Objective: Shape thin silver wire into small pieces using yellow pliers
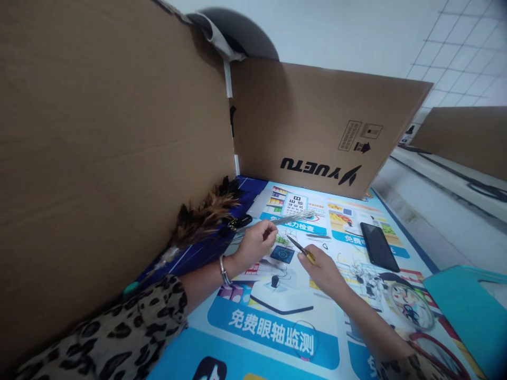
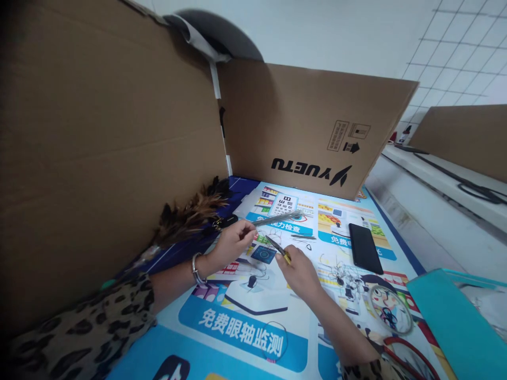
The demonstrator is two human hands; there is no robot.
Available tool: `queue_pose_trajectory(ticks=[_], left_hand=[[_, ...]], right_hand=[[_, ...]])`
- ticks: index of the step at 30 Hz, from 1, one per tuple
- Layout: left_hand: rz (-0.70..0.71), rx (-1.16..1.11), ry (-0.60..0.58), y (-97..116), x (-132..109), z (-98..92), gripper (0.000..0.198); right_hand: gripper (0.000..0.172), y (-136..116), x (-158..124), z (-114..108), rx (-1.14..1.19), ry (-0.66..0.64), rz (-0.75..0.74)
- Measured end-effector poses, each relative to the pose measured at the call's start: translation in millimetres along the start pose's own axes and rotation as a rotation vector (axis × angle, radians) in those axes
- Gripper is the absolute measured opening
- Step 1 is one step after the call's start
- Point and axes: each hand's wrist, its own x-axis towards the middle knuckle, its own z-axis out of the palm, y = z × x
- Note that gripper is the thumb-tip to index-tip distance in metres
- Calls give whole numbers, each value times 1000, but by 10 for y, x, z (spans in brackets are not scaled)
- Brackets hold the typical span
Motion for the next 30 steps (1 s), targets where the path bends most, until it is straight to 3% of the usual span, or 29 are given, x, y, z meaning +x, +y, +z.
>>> queue_pose_trajectory(ticks=[14,30], left_hand=[[49,-49,5,45,-94,64,8],[-421,-759,-212,44,-131,130,17]], right_hand=[[31,-110,-46,-18,40,-39,50],[34,1,-16,38,18,12,12]])
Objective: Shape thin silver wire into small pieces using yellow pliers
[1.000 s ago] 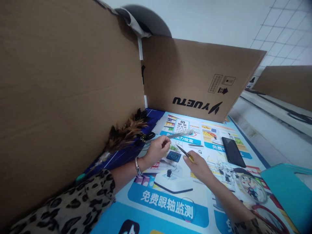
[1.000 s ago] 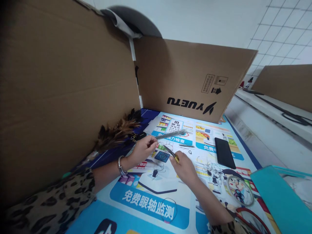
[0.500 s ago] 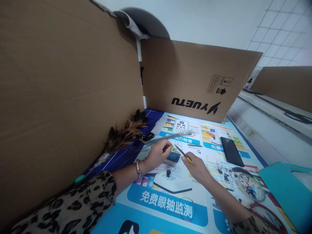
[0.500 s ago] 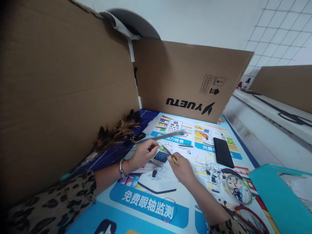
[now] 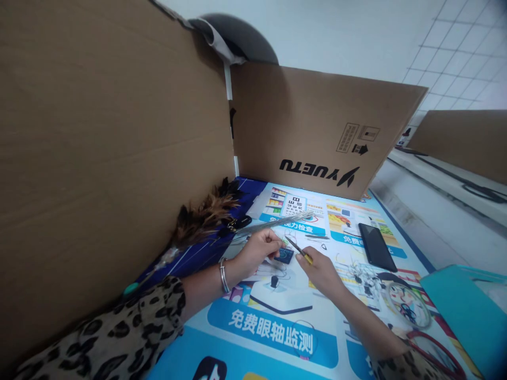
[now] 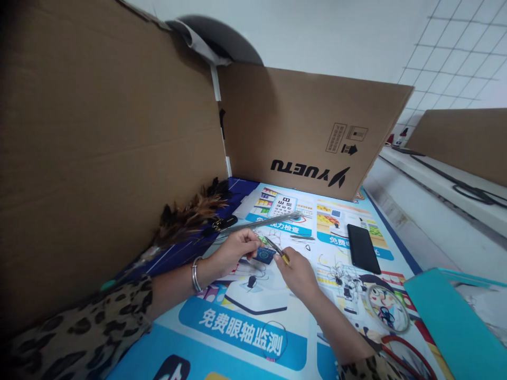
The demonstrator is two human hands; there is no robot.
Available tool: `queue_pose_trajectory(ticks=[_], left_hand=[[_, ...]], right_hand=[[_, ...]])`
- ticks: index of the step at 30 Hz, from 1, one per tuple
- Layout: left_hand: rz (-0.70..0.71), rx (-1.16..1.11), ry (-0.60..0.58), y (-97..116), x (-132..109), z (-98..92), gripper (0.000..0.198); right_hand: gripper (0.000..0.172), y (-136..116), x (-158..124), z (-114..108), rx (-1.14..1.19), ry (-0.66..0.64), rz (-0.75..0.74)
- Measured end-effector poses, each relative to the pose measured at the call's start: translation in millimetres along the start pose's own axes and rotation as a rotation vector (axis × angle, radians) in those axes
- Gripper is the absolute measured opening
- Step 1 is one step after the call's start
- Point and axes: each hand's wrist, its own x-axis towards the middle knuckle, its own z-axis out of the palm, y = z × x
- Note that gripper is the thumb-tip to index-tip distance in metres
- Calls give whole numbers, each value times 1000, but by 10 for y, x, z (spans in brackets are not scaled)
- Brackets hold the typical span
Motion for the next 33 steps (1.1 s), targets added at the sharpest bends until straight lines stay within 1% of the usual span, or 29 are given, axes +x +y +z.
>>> queue_pose_trajectory(ticks=[2,5,10,13,15,18,22,27,33], left_hand=[[-54,-40,-40,27,-24,13,18],[-93,-74,-77,49,-35,18,19],[-148,-40,-72,36,-13,-13,19],[-168,-1,-66,49,-13,-25,21],[-180,3,-100,62,-18,-28,22],[-185,-44,-155,63,-21,-30,24],[-191,-132,-168,31,-14,-38,24],[-226,-191,-216,22,-6,-51,23],[-276,-204,-214,40,18,-72,23]], right_hand=[[33,10,4,-4,-5,-4,-6],[33,14,11,-17,-22,-16,-5],[32,4,16,-36,-67,-34,18],[33,2,11,-37,-85,-27,19],[33,4,7,-37,-95,-24,20],[32,8,4,-34,-95,-21,11],[31,9,2,-25,-91,-22,-14],[30,7,-5,-20,-88,-22,-51],[31,28,11,-40,-43,-39,-71]])
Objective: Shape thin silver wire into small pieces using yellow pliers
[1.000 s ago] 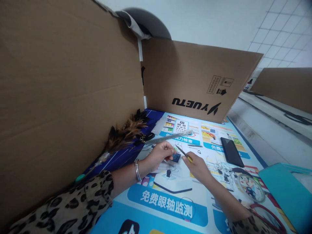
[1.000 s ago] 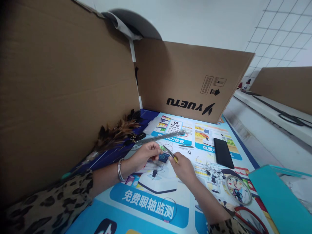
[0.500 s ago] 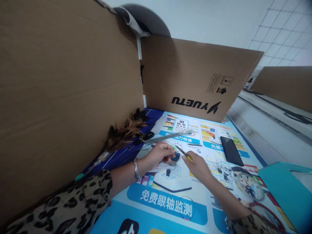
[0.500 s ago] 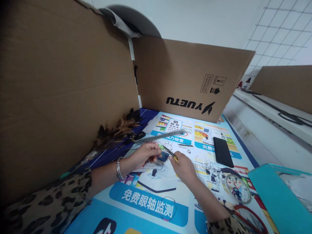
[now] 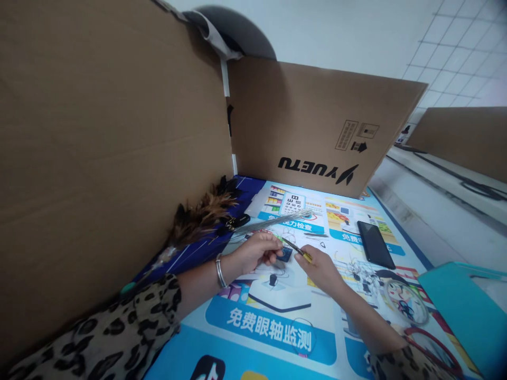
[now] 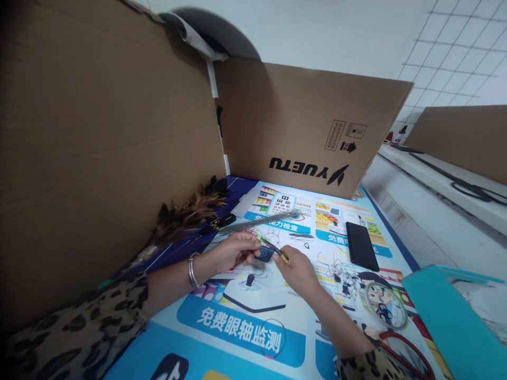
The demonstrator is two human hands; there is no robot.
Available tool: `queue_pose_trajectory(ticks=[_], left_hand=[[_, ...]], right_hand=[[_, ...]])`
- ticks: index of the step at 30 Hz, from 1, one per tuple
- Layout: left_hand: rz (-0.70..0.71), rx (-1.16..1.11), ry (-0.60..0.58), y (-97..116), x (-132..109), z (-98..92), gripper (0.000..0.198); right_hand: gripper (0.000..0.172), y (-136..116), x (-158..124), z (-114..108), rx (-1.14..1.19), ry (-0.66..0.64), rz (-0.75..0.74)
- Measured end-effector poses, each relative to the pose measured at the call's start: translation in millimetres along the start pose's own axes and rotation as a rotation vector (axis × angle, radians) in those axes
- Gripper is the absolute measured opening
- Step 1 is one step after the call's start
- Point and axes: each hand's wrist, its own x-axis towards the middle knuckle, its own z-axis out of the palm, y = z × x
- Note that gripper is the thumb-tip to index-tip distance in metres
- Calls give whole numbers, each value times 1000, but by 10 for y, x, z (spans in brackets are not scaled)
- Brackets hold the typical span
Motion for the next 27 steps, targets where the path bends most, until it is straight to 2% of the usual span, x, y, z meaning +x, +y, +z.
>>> queue_pose_trajectory(ticks=[10,18,27], left_hand=[[7,-29,-24,27,6,-21,22],[69,-62,27,21,16,-31,19],[6,-29,-17,-3,14,-10,22]], right_hand=[[29,17,13,-36,10,-1,-3],[29,15,25,-40,2,24,-23],[28,29,28,-28,-11,13,-26]])
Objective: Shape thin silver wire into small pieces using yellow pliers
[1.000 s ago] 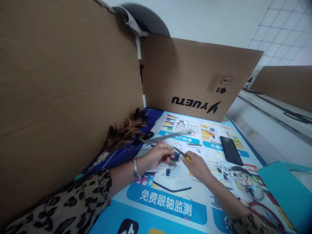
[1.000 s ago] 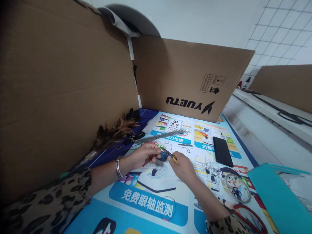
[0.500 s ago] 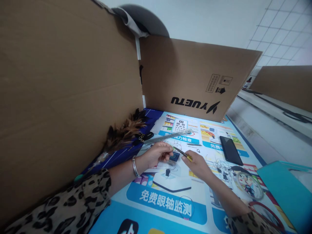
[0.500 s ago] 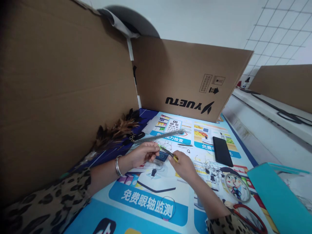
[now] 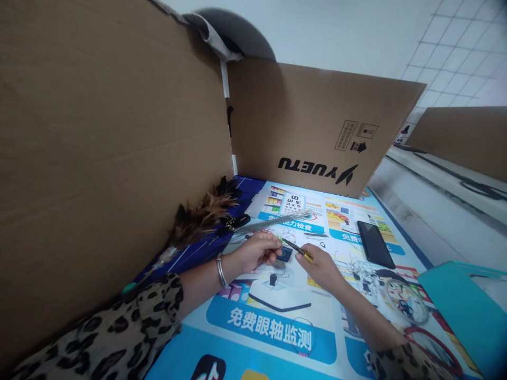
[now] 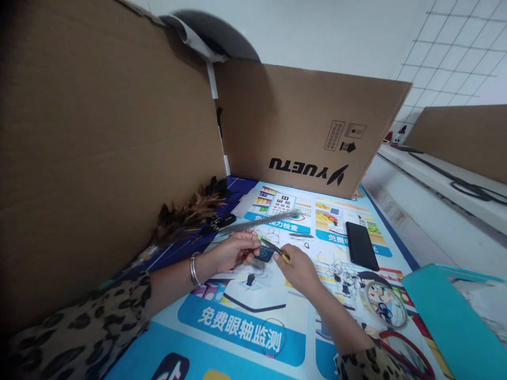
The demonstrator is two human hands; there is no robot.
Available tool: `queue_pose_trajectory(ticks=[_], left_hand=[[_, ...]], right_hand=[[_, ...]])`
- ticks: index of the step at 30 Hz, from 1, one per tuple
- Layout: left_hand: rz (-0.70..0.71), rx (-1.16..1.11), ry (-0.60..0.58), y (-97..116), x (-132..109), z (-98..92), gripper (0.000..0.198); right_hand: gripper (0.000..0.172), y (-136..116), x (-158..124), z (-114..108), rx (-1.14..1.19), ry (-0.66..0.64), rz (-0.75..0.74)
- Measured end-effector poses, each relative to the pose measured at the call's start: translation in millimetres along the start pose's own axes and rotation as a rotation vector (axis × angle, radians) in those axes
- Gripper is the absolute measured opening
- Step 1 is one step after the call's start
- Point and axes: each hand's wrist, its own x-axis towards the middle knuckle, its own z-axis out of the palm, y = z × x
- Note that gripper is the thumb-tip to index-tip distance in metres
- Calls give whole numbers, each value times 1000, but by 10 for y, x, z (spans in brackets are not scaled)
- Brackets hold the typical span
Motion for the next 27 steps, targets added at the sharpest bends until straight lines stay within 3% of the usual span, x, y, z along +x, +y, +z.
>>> queue_pose_trajectory(ticks=[27], left_hand=[[21,2,-53,-18,14,-15,20]], right_hand=[[29,22,-4,14,-1,-41,16]])
